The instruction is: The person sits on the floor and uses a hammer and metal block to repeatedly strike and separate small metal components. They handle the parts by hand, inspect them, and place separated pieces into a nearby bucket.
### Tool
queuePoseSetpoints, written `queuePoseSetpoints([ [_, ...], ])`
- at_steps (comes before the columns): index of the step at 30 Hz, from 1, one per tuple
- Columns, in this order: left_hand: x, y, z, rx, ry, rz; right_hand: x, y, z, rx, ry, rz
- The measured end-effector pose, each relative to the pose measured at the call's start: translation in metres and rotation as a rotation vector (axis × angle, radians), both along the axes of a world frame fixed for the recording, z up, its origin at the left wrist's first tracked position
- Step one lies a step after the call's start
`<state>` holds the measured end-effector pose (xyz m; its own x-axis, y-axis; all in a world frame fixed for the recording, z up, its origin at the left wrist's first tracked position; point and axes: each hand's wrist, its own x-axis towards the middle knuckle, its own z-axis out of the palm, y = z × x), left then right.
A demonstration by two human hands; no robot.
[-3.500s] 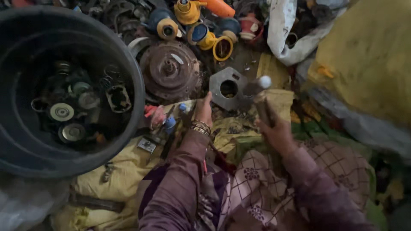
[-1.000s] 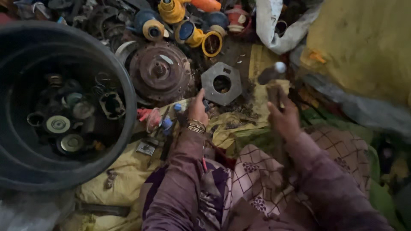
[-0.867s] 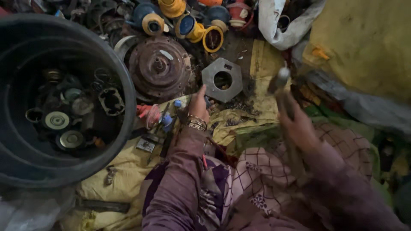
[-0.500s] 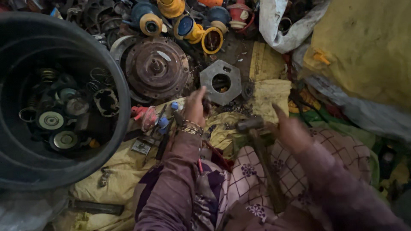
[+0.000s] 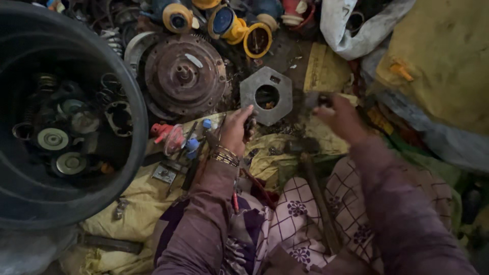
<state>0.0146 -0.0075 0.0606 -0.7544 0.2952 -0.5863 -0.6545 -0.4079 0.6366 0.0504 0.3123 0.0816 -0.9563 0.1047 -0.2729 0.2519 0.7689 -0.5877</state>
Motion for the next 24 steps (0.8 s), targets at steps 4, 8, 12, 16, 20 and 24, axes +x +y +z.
queuePoseSetpoints([
  [4, 0.004, 0.001, -0.004, 0.033, 0.015, 0.029, 0.01, 0.024, 0.008, -0.045, -0.264, 0.028],
  [8, 0.005, 0.0, -0.004, 0.038, 0.022, 0.01, 0.016, 0.006, -0.01, 0.246, -0.098, 0.21],
  [12, 0.006, 0.001, -0.002, 0.031, 0.056, 0.043, 0.008, -0.026, -0.03, 0.601, 0.299, 0.506],
  [16, 0.007, 0.002, 0.001, 0.015, 0.022, 0.014, 0.001, -0.032, -0.022, 0.49, 0.226, 0.431],
  [20, 0.008, 0.003, 0.005, 0.041, 0.047, 0.01, 0.002, -0.01, 0.007, 0.086, 0.418, 0.122],
  [24, 0.006, 0.005, 0.006, 0.062, 0.032, 0.002, 0.006, -0.008, 0.01, 0.059, 0.216, -0.074],
])
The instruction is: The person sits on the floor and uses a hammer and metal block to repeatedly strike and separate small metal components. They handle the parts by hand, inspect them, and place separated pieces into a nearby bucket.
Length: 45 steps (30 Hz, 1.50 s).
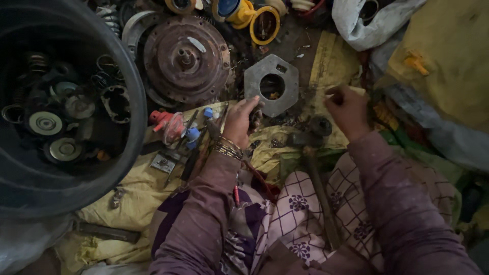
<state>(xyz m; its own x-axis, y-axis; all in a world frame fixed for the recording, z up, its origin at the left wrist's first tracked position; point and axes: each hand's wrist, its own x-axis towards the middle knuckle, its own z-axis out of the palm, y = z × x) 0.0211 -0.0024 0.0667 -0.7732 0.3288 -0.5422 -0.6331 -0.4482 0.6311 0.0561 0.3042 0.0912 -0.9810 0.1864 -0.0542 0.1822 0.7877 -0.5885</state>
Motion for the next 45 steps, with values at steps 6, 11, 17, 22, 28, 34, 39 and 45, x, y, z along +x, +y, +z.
queuePoseSetpoints([
  [6, 0.001, 0.0, -0.002, 0.0, 0.006, 0.016, -0.009, 0.003, -0.008, -0.109, -0.236, 0.03],
  [11, 0.002, 0.003, -0.001, 0.001, 0.006, 0.014, -0.01, 0.05, 0.016, -0.119, 0.178, 0.096],
  [17, 0.003, 0.0, 0.008, 0.021, -0.069, 0.055, -0.016, -0.012, -0.038, 0.211, 0.4, 0.566],
  [22, 0.002, -0.004, 0.01, 0.017, -0.071, -0.021, -0.01, -0.025, -0.031, 0.027, -0.136, 0.344],
  [28, 0.003, -0.001, 0.007, -0.025, -0.073, -0.008, -0.012, -0.024, -0.03, 0.237, 0.109, 0.465],
  [34, 0.003, -0.002, 0.003, -0.052, -0.042, -0.017, -0.006, -0.023, -0.053, 0.346, 0.193, 0.566],
  [39, 0.003, -0.001, -0.001, -0.072, 0.006, -0.018, -0.011, -0.025, -0.047, 0.161, 0.005, 0.293],
  [45, 0.004, 0.001, 0.001, -0.088, -0.067, -0.013, -0.012, -0.041, -0.047, 0.283, 0.199, 0.339],
])
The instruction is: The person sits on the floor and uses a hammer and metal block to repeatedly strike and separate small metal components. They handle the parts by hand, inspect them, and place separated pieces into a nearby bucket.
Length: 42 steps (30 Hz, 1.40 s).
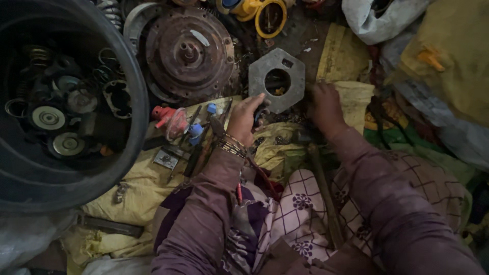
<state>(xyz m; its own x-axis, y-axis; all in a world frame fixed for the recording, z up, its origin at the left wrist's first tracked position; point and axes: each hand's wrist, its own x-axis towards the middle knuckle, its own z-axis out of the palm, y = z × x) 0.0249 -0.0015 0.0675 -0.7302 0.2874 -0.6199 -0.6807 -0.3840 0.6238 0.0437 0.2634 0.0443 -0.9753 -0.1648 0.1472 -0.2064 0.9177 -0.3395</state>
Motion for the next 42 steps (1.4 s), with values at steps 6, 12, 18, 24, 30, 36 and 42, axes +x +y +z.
queuePoseSetpoints([
  [6, 0.001, 0.001, 0.002, 0.046, 0.063, 0.009, -0.003, 0.026, -0.003, -0.128, -0.078, -0.098],
  [12, 0.001, 0.004, 0.002, 0.071, 0.058, 0.063, -0.007, 0.043, 0.013, -0.591, -0.246, -0.391],
  [18, 0.002, 0.003, 0.006, 0.024, 0.069, 0.01, 0.002, 0.03, 0.013, -0.251, -0.232, -0.125],
  [24, 0.002, 0.003, 0.002, 0.034, 0.071, 0.0, 0.014, 0.001, 0.011, 0.014, -0.347, -0.087],
  [30, 0.002, 0.008, 0.007, 0.114, 0.097, 0.043, 0.0, -0.01, 0.071, -0.141, -0.515, -0.265],
  [36, 0.0, 0.009, 0.018, 0.236, -0.241, 0.043, 0.009, -0.004, 0.135, -0.341, -0.323, -0.085],
  [42, -0.001, -0.002, 0.005, 0.309, -0.088, 0.132, 0.05, 0.016, 0.129, -0.1, -0.519, -0.189],
])
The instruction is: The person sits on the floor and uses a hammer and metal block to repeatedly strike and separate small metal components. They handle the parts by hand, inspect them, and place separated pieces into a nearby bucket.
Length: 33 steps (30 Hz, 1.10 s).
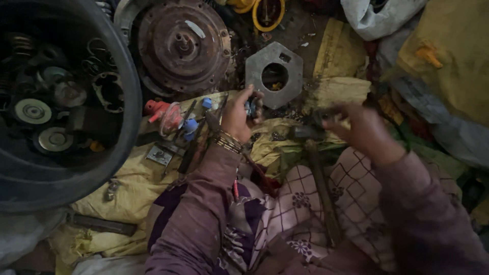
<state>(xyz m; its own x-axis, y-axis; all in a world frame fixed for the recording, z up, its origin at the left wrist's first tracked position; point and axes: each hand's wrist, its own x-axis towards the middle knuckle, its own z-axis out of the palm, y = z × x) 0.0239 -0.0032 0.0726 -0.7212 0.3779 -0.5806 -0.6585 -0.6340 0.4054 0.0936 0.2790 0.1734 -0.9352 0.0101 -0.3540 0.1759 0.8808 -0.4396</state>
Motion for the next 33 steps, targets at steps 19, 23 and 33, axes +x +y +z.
queuePoseSetpoints([
  [19, 0.003, 0.008, 0.001, -0.138, 0.061, -0.043, -0.005, 0.029, -0.055, -0.406, 0.091, -0.258],
  [23, 0.002, 0.01, 0.002, -0.152, 0.063, -0.018, -0.025, 0.011, -0.052, -1.154, -0.055, -0.433],
  [33, 0.003, 0.012, -0.002, -0.191, 0.14, -0.048, -0.023, -0.011, -0.077, -0.616, 0.061, -0.342],
])
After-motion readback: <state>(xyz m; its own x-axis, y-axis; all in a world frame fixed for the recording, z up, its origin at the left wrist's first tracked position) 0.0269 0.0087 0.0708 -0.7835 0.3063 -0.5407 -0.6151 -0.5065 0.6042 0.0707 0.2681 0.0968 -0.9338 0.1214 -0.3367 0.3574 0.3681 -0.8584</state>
